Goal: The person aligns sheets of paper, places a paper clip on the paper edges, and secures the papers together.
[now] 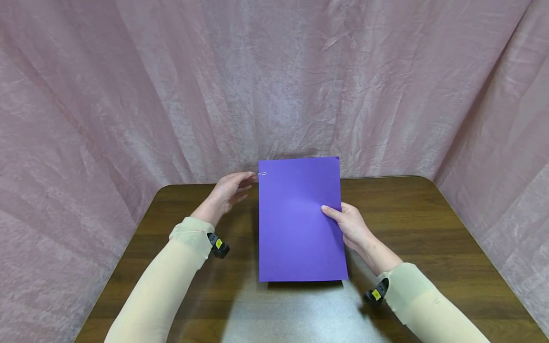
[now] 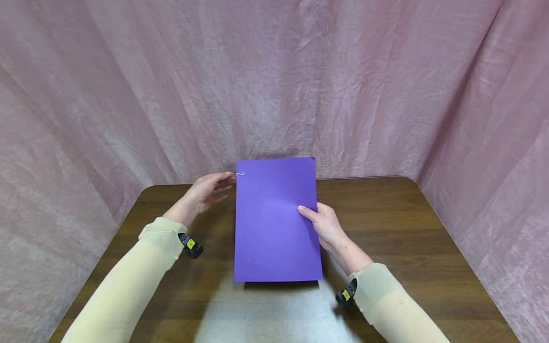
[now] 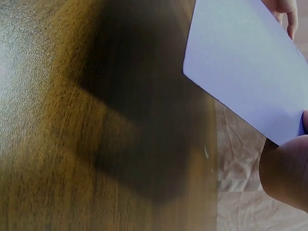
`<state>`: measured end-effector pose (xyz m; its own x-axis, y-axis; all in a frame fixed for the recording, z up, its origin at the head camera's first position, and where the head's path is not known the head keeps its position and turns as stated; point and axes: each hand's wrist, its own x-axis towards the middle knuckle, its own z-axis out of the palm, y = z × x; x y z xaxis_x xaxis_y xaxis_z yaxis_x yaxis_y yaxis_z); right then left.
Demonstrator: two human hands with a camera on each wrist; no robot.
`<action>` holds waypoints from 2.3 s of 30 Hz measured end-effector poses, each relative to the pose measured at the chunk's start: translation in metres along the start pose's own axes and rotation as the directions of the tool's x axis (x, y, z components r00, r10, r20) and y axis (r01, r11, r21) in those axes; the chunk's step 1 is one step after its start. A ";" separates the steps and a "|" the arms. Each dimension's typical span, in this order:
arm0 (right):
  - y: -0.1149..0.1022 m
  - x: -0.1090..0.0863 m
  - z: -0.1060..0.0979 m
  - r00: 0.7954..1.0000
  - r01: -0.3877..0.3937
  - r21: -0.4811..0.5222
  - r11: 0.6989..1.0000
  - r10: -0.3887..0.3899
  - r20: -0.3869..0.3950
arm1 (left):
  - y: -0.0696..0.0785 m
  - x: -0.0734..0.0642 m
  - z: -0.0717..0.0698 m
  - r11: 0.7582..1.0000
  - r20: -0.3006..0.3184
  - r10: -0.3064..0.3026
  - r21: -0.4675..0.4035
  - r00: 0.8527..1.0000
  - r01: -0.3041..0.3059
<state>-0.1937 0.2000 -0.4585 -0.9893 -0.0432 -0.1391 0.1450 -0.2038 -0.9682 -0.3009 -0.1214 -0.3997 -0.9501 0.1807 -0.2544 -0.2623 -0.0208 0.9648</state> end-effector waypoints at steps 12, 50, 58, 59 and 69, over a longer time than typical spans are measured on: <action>-0.001 -0.001 -0.003 1.000 -0.001 -0.015 1.000 0.001 -0.003 | -0.005 -0.003 -0.017 1.000 0.002 -0.025 -0.006 1.000 0.025; -0.003 -0.002 -0.004 1.000 -0.004 0.012 1.000 0.005 -0.002 | -0.008 -0.018 -0.051 0.996 -0.040 -0.077 -0.038 0.996 0.075; -0.004 -0.002 -0.004 1.000 -0.009 0.012 1.000 0.009 -0.005 | -0.015 -0.025 -0.055 0.996 -0.003 -0.089 -0.029 0.996 0.089; -0.004 -0.002 -0.004 1.000 -0.009 0.012 1.000 0.009 -0.005 | -0.017 -0.026 -0.055 0.996 0.002 -0.091 -0.026 0.996 0.091; -0.004 -0.001 -0.003 1.000 -0.007 0.009 1.000 0.008 -0.007 | -0.030 -0.037 -0.052 0.997 0.072 -0.080 0.013 0.994 0.079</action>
<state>-0.1933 0.2036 -0.4550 -0.9883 -0.0375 -0.1479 0.1525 -0.2124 -0.9652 -0.2668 -0.1785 -0.4228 -0.9115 0.2517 -0.3254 -0.3347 0.0066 0.9423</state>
